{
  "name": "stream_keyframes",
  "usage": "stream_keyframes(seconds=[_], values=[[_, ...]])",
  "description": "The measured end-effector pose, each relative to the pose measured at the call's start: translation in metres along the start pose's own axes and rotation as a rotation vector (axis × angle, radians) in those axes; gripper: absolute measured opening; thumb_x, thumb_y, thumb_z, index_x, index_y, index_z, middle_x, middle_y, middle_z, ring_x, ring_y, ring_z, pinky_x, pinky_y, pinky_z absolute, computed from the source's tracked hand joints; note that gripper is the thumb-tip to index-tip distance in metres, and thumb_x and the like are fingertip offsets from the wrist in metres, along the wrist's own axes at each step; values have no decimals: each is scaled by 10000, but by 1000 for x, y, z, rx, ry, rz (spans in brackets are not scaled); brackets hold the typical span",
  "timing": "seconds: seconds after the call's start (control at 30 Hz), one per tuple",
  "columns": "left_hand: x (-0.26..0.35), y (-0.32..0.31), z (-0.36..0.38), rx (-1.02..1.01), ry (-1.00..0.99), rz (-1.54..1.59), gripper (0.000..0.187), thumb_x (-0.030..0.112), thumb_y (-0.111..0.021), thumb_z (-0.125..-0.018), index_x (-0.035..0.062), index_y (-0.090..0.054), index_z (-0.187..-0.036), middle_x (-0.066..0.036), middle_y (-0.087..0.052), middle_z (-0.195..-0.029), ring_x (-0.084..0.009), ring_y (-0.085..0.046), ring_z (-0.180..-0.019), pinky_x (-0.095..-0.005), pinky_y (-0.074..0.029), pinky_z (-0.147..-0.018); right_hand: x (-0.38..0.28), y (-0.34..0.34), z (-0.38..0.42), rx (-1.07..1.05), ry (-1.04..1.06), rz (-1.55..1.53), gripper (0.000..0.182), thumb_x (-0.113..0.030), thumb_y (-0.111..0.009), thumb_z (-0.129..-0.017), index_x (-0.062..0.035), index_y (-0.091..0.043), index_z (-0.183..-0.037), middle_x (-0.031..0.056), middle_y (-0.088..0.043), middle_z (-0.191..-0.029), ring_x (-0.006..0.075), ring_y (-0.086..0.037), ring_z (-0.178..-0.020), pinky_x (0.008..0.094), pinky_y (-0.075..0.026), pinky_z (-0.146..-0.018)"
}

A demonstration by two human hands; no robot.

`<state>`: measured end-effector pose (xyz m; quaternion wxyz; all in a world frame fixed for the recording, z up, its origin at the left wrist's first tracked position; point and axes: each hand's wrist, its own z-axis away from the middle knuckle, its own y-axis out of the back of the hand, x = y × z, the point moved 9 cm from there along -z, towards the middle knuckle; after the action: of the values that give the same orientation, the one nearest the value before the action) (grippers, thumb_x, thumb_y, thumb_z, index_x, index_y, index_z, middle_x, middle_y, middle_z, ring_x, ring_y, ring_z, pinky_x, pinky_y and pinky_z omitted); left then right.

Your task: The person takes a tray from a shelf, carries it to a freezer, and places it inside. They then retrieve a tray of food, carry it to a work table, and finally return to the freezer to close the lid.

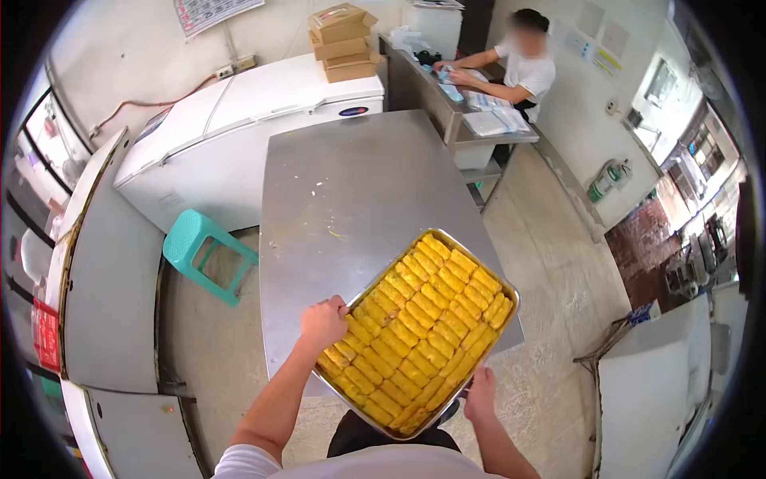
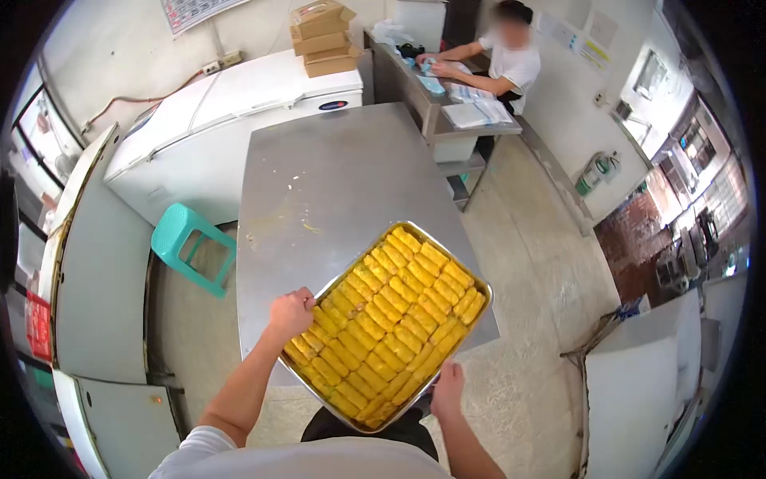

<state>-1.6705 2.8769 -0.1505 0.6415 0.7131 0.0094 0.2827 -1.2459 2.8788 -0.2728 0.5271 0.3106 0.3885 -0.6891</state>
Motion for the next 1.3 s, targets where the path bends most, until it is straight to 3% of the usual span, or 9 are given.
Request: stream_keyframes(seconds=[0.1,0.2,0.4,0.6,0.7,0.8,0.9,1.1,1.3], values=[[-10,-12,-5,-326,82,150,279,318,-576,-1026,73,-706,-1062,-220,-728,-933,-344,-692,-875,-418,-544,-818,35,-8,27,85,117,-132,333,-332,-486,-1089,-5,-550,-1087,94,-634,-936,186,-611,-870,343,-526,-804],[-2,-47,10,-280,171,747,438,372,-484,-1092,-11,-681,-1172,-199,-743,-996,-246,-682,-910,-384,-528,-873,17,11,28,173,245,56,360,-328,-487,-1089,2,-553,-961,115,-608,-871,194,-576,-827,362,-490,-764],[7,-46,34,-255,33,604,503,390,-454,-1103,-63,-673,-1100,-170,-718,-904,-191,-628,-852,-384,-519,-823,-25,20,38,305,451,479,440,-324,-475,-1091,32,-517,-835,129,-533,-722,213,-514,-709,417,-438,-659],[27,-14,18,-413,48,611,453,354,-491,-1098,-50,-667,-996,-95,-678,-828,-148,-581,-817,-347,-507,-760,-12,6,57,386,486,341,448,-333,-497,-1080,28,-526,-817,144,-564,-713,229,-532,-695,408,-446,-653],[16,-24,-15,-420,-158,451,423,337,-502,-1096,-36,-677,-1000,-70,-683,-865,-133,-571,-818,-338,-505,-760,-14,-11,89,487,415,426,454,-345,-513,-1074,25,-529,-811,134,-567,-715,211,-533,-699,402,-447,-648],[11,-28,-38,-541,-125,725,427,347,-504,-1094,-35,-685,-1031,-79,-706,-899,-143,-576,-838,-336,-505,-795,-9,-34,94,584,440,460,454,-350,-533,-1067,21,-530,-805,109,-551,-704,178,-507,-697,389,-441,-639],[-7,-67,-65,-606,-189,772,375,291,-509,-1096,-32,-684,-1018,-34,-682,-894,-115,-559,-832,-306,-495,-770,4,-41,97,612,422,390,404,-310,-513,-1086,-10,-525,-816,-7,-510,-731,89,-446,-716,308,-423,-631],[-4,-110,-112,-738,-343,840,403,297,-502,-1101,-27,-645,-909,7,-630,-834,-88,-512,-779,-296,-481,-711,28,-68,113,829,489,322,417,-315,-548,-1065,7,-535,-801,66,-507,-687,140,-457,-676,348,-416,-609],[11,-128,-126,-909,-342,894,358,273,-504,-1098,-28,-661,-985,-15,-662,-889,-111,-563,-833,-298,-501,-773,19,-95,134,960,444,364,380,-272,-584,-1050,3,-538,-792,42,-515,-687,115,-451,-690,331,-414,-604]])
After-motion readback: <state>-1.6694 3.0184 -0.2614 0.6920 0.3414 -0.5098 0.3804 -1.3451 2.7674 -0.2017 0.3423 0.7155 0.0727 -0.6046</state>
